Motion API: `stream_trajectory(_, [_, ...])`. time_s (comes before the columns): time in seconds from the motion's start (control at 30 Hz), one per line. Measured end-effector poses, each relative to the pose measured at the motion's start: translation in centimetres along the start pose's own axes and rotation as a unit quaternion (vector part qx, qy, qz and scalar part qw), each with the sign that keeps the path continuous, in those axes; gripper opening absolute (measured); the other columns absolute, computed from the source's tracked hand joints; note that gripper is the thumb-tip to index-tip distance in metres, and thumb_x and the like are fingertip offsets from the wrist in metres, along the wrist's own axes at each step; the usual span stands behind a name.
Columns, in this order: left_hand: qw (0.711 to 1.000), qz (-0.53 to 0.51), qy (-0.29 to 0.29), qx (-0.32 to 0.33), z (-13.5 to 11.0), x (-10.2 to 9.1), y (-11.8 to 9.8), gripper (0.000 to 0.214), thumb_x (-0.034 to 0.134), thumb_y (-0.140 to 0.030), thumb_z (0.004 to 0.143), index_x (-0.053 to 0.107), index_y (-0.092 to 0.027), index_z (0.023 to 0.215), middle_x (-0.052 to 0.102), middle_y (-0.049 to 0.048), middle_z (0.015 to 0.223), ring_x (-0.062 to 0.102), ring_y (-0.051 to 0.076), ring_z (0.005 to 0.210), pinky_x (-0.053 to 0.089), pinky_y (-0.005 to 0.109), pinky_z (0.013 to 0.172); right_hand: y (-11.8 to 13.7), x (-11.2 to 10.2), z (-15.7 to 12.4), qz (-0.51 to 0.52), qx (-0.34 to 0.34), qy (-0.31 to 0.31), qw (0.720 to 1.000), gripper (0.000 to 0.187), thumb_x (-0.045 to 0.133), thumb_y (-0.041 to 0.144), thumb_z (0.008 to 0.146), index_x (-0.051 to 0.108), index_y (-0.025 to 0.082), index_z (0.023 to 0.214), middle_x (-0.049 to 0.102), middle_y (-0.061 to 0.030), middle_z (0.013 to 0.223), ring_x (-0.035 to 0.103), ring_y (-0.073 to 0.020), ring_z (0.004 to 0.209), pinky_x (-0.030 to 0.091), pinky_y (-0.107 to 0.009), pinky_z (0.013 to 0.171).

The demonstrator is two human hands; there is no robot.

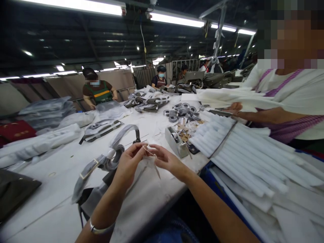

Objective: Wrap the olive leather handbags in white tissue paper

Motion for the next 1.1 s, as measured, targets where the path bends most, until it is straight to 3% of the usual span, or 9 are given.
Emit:
stream_trajectory(0.13, [0.999,-0.028,-0.001,-0.019,0.1,0.5,0.1,0.036,0.070,-0.036,0.085,0.064,-0.019,0.116,0.064,-0.0005,0.075,0.060,0.013,0.074,0.048,0.024,0.070,-3.1,1.3,-0.9,-0.014,-0.006,-0.013,1.000,0.081,0.083,0.038,0.075,0.041,0.027,0.145,0.059,-0.0088,0.133,0.056,-0.0237,0.124,0.040,-0.042,0.110])
stream_trajectory(0.27, [0.998,-0.044,0.018,-0.030,0.1,0.5,0.0,0.037,0.068,-0.032,0.085,0.065,-0.020,0.119,0.057,-0.0032,0.070,0.054,0.011,0.071,0.047,0.024,0.074,-3.3,0.8,-1.5,-0.134,-0.004,-0.108,0.985,0.065,0.079,0.035,0.077,0.052,0.024,0.135,0.067,-0.0039,0.103,0.064,-0.0195,0.094,0.052,-0.037,0.090])
stream_trajectory(0.33, [0.998,-0.063,0.020,-0.026,0.0,0.2,-0.2,0.037,0.068,-0.029,0.083,0.066,-0.020,0.119,0.051,-0.0052,0.064,0.049,0.009,0.064,0.046,0.024,0.074,-2.5,0.2,-2.0,-0.193,-0.003,-0.140,0.971,0.059,0.076,0.033,0.080,0.053,0.024,0.134,0.068,-0.0035,0.102,0.064,-0.0168,0.083,0.054,-0.035,0.083])
stream_trajectory(0.43, [0.996,-0.068,0.044,-0.043,-0.1,-0.1,-0.3,0.035,0.066,-0.030,0.085,0.067,-0.019,0.118,0.045,-0.0061,0.060,0.036,0.007,0.053,0.041,0.021,0.059,-0.8,-0.3,-2.8,-0.226,-0.030,-0.145,0.963,0.052,0.067,0.028,0.087,0.052,0.028,0.137,0.066,-0.0064,0.121,0.067,-0.0185,0.094,0.054,-0.036,0.089])
stream_trajectory(0.53, [0.993,-0.002,0.091,-0.072,-0.3,0.1,-0.2,0.036,0.065,-0.039,0.088,0.068,-0.018,0.116,0.050,-0.0040,0.063,0.031,0.006,0.049,0.032,0.021,0.050,0.9,-0.4,-3.6,-0.252,-0.072,-0.138,0.955,0.051,0.061,0.021,0.088,0.052,0.030,0.138,0.060,-0.0063,0.135,0.064,-0.0221,0.113,0.050,-0.041,0.102])
stream_trajectory(0.63, [0.984,0.084,0.142,-0.064,-0.5,0.5,-0.3,0.039,0.070,-0.043,0.085,0.069,-0.020,0.117,0.059,-0.0004,0.068,0.042,0.008,0.054,0.031,0.021,0.050,1.9,-0.8,-4.2,-0.258,-0.083,-0.142,0.952,0.056,0.062,0.018,0.087,0.050,0.032,0.140,0.060,-0.0051,0.135,0.061,-0.0225,0.118,0.048,-0.043,0.105])
stream_trajectory(0.73, [0.971,0.124,0.194,-0.056,-0.6,1.0,-0.4,0.036,0.072,-0.039,0.084,0.070,-0.020,0.115,0.070,0.0045,0.076,0.050,0.011,0.058,0.032,0.022,0.051,1.9,-1.1,-4.4,-0.203,-0.069,-0.121,0.969,0.058,0.062,0.020,0.088,0.047,0.032,0.143,0.065,-0.0053,0.129,0.063,-0.0220,0.117,0.049,-0.044,0.105])
stream_trajectory(0.93, [0.982,0.026,0.161,-0.096,-0.7,0.7,0.3,0.033,0.073,-0.037,0.084,0.071,-0.021,0.114,0.074,0.0054,0.085,0.048,0.006,0.051,0.035,0.020,0.049,0.8,-1.0,-4.1,-0.068,-0.061,-0.091,0.992,0.042,0.061,0.029,0.094,0.055,0.028,0.136,0.069,-0.0067,0.123,0.064,-0.0218,0.117,0.048,-0.044,0.107])
stream_trajectory(1.1, [0.982,-0.046,0.167,-0.079,-0.5,1.3,0.3,0.030,0.071,-0.033,0.087,0.071,-0.021,0.114,0.072,0.0059,0.087,0.063,0.012,0.072,0.043,0.019,0.057,0.3,-0.3,-3.7,-0.116,-0.083,-0.106,0.984,0.058,0.072,0.036,0.087,0.052,0.032,0.141,0.053,-0.0052,0.146,0.051,-0.0266,0.133,0.040,-0.047,0.114])
Point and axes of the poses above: each hand's wrist, its own z-axis towards the middle knuckle, its own x-axis out of the palm, y = z × x, the point moved 5 cm from there along z, towards the middle knuckle
